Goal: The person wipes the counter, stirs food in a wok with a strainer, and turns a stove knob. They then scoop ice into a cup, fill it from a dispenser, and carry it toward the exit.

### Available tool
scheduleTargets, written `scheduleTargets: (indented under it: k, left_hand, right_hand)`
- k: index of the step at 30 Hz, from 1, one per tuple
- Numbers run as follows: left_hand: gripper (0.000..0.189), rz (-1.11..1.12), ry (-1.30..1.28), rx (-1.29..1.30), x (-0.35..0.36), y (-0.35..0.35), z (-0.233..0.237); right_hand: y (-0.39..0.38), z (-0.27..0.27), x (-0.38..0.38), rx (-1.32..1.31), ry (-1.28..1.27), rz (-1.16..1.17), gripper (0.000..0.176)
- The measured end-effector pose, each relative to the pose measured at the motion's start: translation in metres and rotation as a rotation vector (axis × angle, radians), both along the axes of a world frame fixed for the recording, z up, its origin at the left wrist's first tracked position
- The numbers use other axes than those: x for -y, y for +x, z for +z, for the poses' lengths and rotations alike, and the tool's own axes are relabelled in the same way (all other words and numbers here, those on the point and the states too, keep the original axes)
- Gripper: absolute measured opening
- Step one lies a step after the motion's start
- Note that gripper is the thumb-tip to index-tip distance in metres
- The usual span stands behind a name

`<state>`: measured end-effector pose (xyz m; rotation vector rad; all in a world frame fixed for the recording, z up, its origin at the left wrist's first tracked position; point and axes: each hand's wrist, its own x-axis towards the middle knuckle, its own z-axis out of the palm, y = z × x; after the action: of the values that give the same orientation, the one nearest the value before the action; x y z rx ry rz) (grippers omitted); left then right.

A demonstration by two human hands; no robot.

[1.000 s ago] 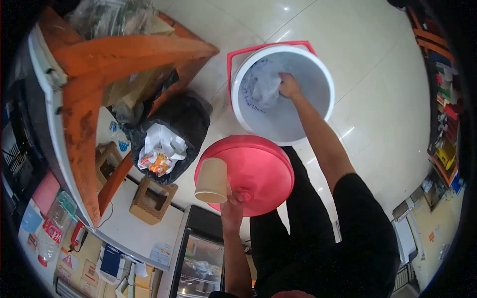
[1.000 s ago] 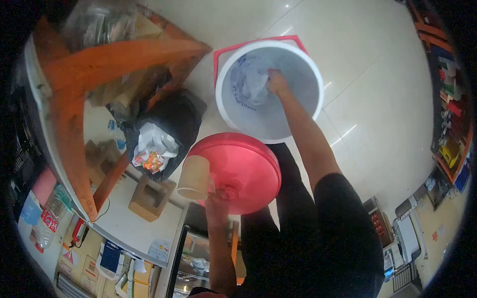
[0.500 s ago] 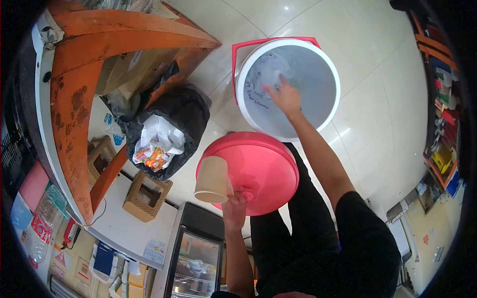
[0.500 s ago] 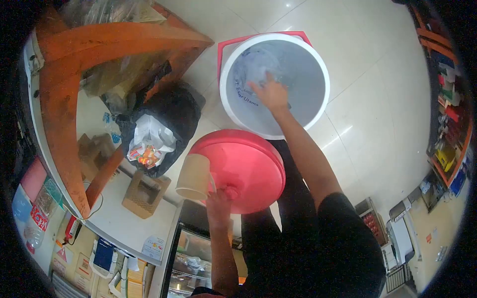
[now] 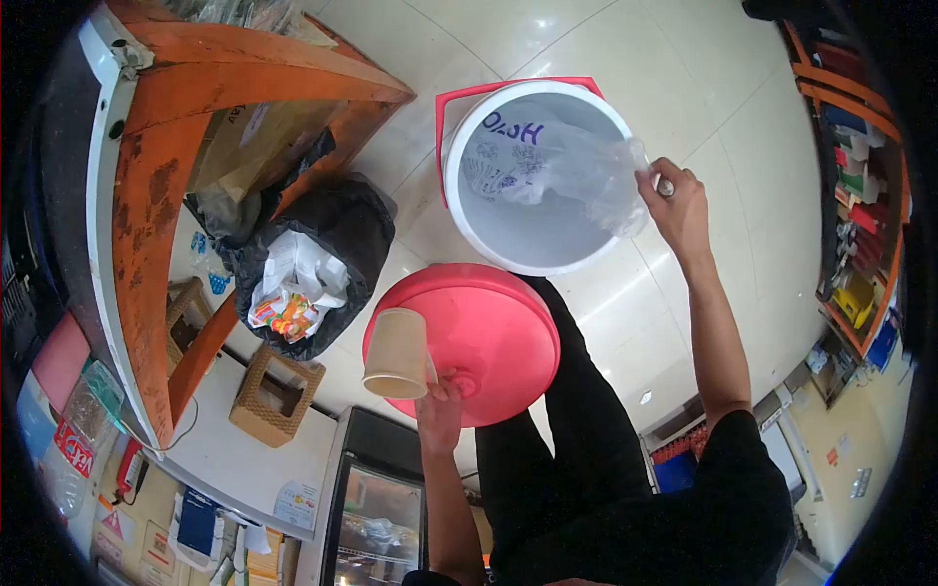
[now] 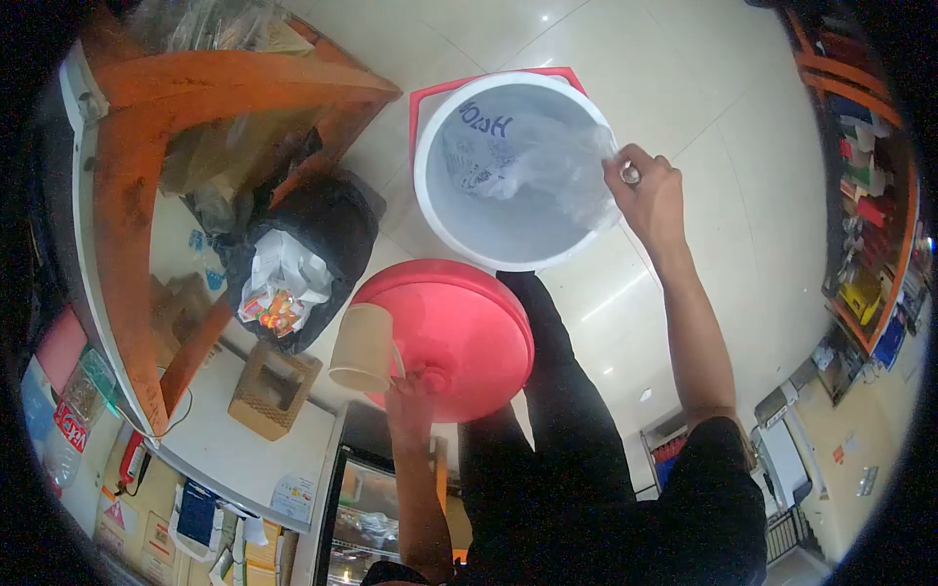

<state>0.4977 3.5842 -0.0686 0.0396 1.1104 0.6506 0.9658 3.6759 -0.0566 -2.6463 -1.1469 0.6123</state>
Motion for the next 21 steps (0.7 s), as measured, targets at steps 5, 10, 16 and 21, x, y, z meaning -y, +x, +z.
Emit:
scheduleTargets:
  k: [5,10,16,21]
  left_hand:
    - [0.024,0.003,0.124,-0.073,0.005,-0.006,-0.003]
    - [0.019,0.078,0.053,-0.039,-0.011,0.009,0.008]
    - [0.025,0.014,0.075,-0.16,-0.011,0.006,0.009]
    - [0.023,0.012,0.054,-0.169,-0.009,-0.003,0.009]
  right_hand:
    - [-0.042,0.047,-0.009,-0.237,0.031,-0.02,0.017]
    - [-0.087,-0.046,-0.023,-0.596,-0.385,0.205,0.033]
    - [-0.099,-0.225,-0.026,-1.103,0.173,-1.098,0.018]
    - [-0.122,-0.191,-0.067,-1.07,0.347,-0.648,0.021]
